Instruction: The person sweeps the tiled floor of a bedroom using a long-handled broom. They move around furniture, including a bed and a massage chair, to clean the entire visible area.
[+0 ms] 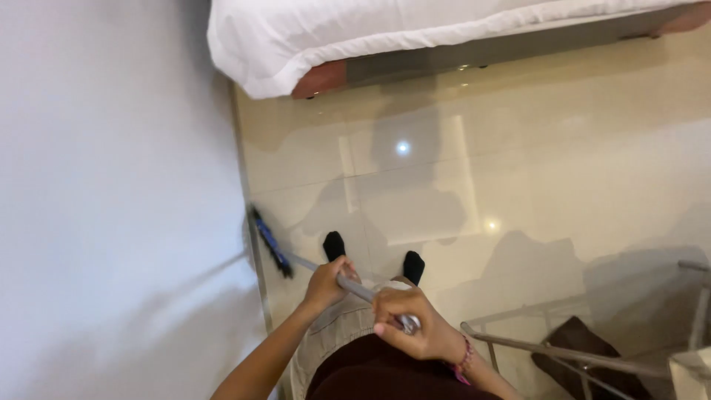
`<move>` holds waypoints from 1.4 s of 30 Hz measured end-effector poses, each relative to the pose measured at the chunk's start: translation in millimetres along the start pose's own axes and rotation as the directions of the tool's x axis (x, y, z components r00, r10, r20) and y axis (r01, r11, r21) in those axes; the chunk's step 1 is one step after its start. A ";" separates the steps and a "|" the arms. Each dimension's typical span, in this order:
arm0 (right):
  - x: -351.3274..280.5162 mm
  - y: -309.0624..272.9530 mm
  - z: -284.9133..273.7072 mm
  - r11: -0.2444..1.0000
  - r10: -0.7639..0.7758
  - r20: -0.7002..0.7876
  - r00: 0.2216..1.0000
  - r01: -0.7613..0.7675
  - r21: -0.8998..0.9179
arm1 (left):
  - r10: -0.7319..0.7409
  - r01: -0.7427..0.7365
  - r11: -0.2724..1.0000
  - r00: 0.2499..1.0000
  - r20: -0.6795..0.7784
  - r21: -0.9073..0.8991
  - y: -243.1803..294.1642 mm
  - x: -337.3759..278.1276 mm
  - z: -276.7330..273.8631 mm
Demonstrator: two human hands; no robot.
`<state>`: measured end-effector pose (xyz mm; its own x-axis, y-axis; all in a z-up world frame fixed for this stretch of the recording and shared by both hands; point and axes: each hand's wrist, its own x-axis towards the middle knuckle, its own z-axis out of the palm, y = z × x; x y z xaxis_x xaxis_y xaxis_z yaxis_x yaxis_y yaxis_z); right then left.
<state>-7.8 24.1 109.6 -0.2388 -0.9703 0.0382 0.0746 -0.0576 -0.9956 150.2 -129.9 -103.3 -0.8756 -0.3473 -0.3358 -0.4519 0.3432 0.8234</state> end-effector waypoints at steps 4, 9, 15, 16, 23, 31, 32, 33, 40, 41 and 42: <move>-17.9 77.3 8.9 0.995 0.086 -0.367 0.926 -0.059 0.083 | -0.110 0.088 0.992 0.952 0.284 0.091 -63.5 33.3 11.5; -20.8 -23.1 22.7 0.978 0.049 -0.639 0.767 -0.168 -0.127 | 0.191 -0.213 0.977 0.901 0.389 0.013 32.8 77.5 49.9; 12.6 -59.6 19.7 0.822 -0.015 -0.610 0.792 -0.338 -0.458 | 0.409 -0.334 0.909 0.831 0.378 -0.251 92.1 129.8 65.0; 21.6 -70.4 16.3 0.750 -0.027 -0.479 0.877 -0.299 -0.590 | 0.390 -0.342 0.921 0.825 0.410 -0.189 107.0 131.7 53.9; 40.6 -93.4 -44.7 0.837 -0.430 0.145 0.891 0.454 -0.307 | 0.429 -0.383 0.903 0.824 0.369 -0.194 171.7 107.9 -52.4; 106.9 27.7 -86.4 0.996 -0.014 -0.323 0.946 -0.014 -0.085 | 0.083 -0.088 0.996 0.980 0.179 0.018 -13.2 165.1 -53.6; 100.9 37.2 -89.8 0.997 -0.005 -0.321 0.947 -0.022 -0.081 | 0.077 -0.080 0.997 0.981 0.181 0.012 -19.2 170.0 -47.3; 92.5 46.3 -95.1 0.998 0.050 -0.367 0.929 -0.061 -0.019 | 0.077 -0.087 0.995 0.978 0.194 0.040 -23.7 177.6 -37.4; 43.5 -26.3 -171.5 0.940 0.028 -0.631 0.775 -0.236 -0.247 | 0.059 -0.087 0.995 0.878 0.474 0.038 113.4 265.9 65.0; 44.6 -34.1 -176.7 0.937 0.028 -0.636 0.771 -0.242 -0.253 | 0.067 -0.094 0.995 0.875 0.479 0.032 126.2 279.3 85.5; 45.9 -42.0 -181.2 0.890 -0.004 -0.667 0.745 -0.302 -0.342 | 0.179 -0.175 0.983 0.871 0.458 -0.050 139.1 291.9 105.5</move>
<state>-197.3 24.6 137.5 -0.8241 -0.5659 -0.0247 -0.1932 0.3218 -0.9269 -186.3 -91.5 -135.0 -0.9214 0.1586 -0.3549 -0.2822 0.3550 0.8913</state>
